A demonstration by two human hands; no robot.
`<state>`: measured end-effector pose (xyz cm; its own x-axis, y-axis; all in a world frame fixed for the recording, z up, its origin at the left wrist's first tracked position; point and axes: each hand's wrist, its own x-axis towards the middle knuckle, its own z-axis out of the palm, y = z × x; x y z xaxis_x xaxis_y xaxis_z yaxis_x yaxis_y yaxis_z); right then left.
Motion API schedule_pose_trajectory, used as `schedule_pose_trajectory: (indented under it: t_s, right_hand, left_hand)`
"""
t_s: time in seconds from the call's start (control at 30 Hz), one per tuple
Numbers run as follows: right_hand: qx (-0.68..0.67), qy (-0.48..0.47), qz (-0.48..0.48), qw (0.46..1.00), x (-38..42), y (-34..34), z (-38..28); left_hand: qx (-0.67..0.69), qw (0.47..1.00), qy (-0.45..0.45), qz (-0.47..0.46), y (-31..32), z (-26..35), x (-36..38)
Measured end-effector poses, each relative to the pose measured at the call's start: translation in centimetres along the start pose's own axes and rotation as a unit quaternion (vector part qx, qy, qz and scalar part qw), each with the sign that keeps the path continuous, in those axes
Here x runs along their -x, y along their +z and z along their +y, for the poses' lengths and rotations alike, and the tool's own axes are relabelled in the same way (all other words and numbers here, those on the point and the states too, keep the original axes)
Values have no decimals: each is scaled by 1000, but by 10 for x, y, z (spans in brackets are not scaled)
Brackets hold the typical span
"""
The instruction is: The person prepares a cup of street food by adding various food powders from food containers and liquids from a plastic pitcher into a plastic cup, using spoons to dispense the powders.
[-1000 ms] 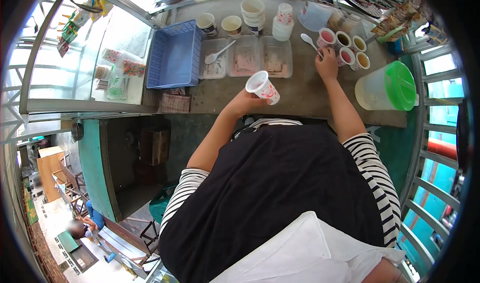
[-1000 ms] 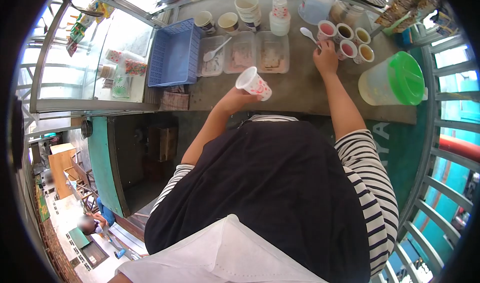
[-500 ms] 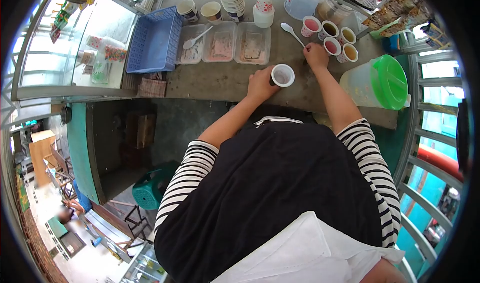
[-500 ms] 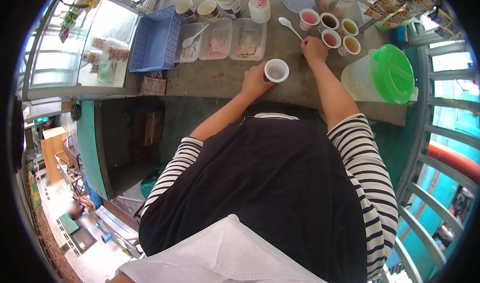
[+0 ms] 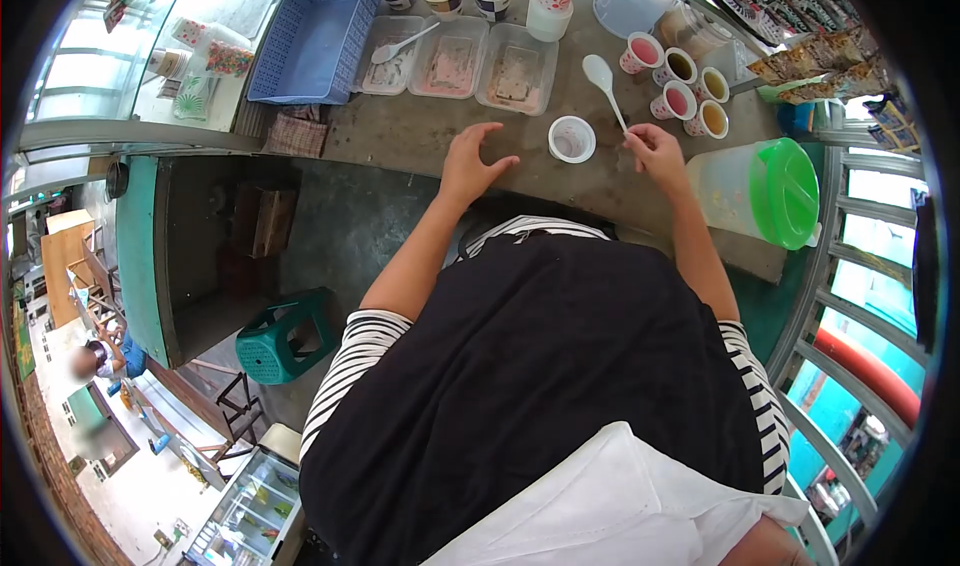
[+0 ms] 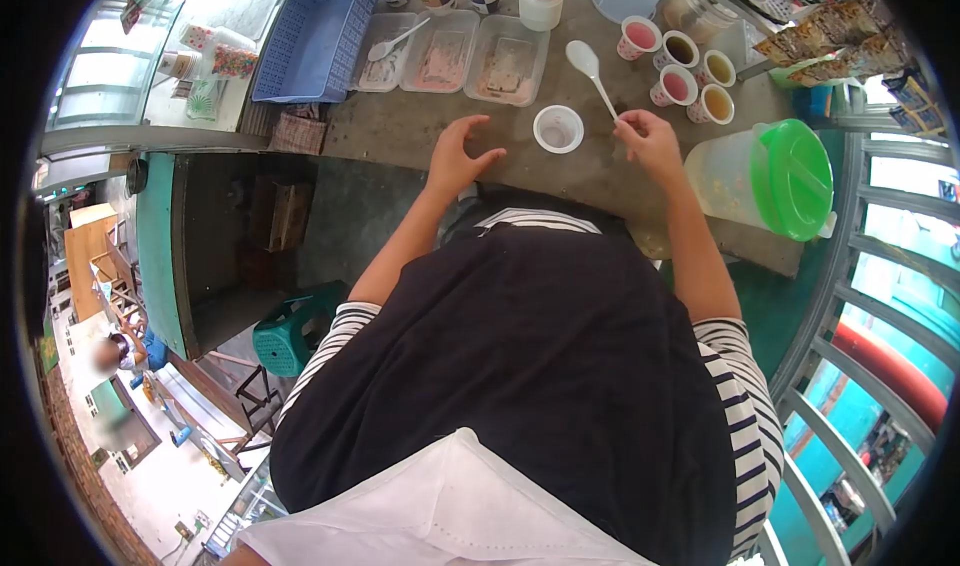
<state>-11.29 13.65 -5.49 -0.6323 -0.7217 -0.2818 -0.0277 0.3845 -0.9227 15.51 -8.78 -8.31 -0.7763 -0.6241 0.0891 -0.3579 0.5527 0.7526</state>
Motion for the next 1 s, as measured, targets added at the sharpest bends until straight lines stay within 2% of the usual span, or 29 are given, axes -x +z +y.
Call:
schedule_pose_trajectory:
  t_s: [0.03,0.07,0.1,0.13,0.17,0.2,0.23,0.27,0.3,0.43,0.5,0.63,0.7,0.73,0.8,0.83,0.87,0.93,0.97,1.0]
  right_hand:
    - [-2,4,4,1000,9,-7,-11]
    - [54,1,5,999,18,-13,-23]
    - [110,-2,7,994,26,-18,-36]
    - [109,-2,12,994,35,-21,-52]
    - [198,-45,26,979,45,-22,-67]
    - [287,-86,39,953,51,-21,-80]
    - [287,-83,44,953,53,-19,-90]
    - [360,-98,38,927,55,-15,-98]
    - [431,-111,31,895,57,-9,-103]
    - [457,-128,7,880,46,40,-120]
    - [417,-188,-3,889,33,63,-123]
    - [371,-201,-16,907,5,102,-151]
    - [239,-196,-28,950,-10,122,-162]
    - [238,-198,-32,950,-25,132,-156]
    - [-23,-150,-67,986,-66,156,-139]
    - [-67,-101,-66,990,-81,169,-141]
    - [-69,-101,-72,990,-94,185,-142]
    - [-219,125,-70,965,-122,217,-139]
    - [-219,126,-76,964,-138,231,-137]
    - [-265,193,-98,940,-158,245,-134]
  left_hand:
    - [56,998,2,-36,-1,2,-3]
    - [112,991,5,-72,-2,4,-6]
    - [112,991,8,-76,1,7,-9]
    - [159,978,3,-135,8,13,-14]
    - [205,960,-1,-193,15,19,-18]
    - [206,959,3,-196,25,20,-25]
    - [185,962,69,-189,36,18,-32]
    - [165,960,134,-182,48,15,-36]
    - [134,966,146,-167,50,22,-40]
    - [108,969,108,-192,55,36,-53]
    - [173,958,76,-214,51,34,-58]
    - [250,940,32,-230,-2,23,-50]
    - [274,945,42,-174,-31,9,-45]
    - [273,946,38,-171,-44,-4,-43]
    - [252,958,-1,-135,-69,-31,-38]
    - [246,964,-28,-97,-84,-37,-35]
    - [244,965,-32,-93,-96,-49,-34]
    - [216,976,-21,-15,-119,-77,-33]
    - [200,980,-20,9,-129,-89,-33]
    - [197,980,-24,12,-138,-104,-33]
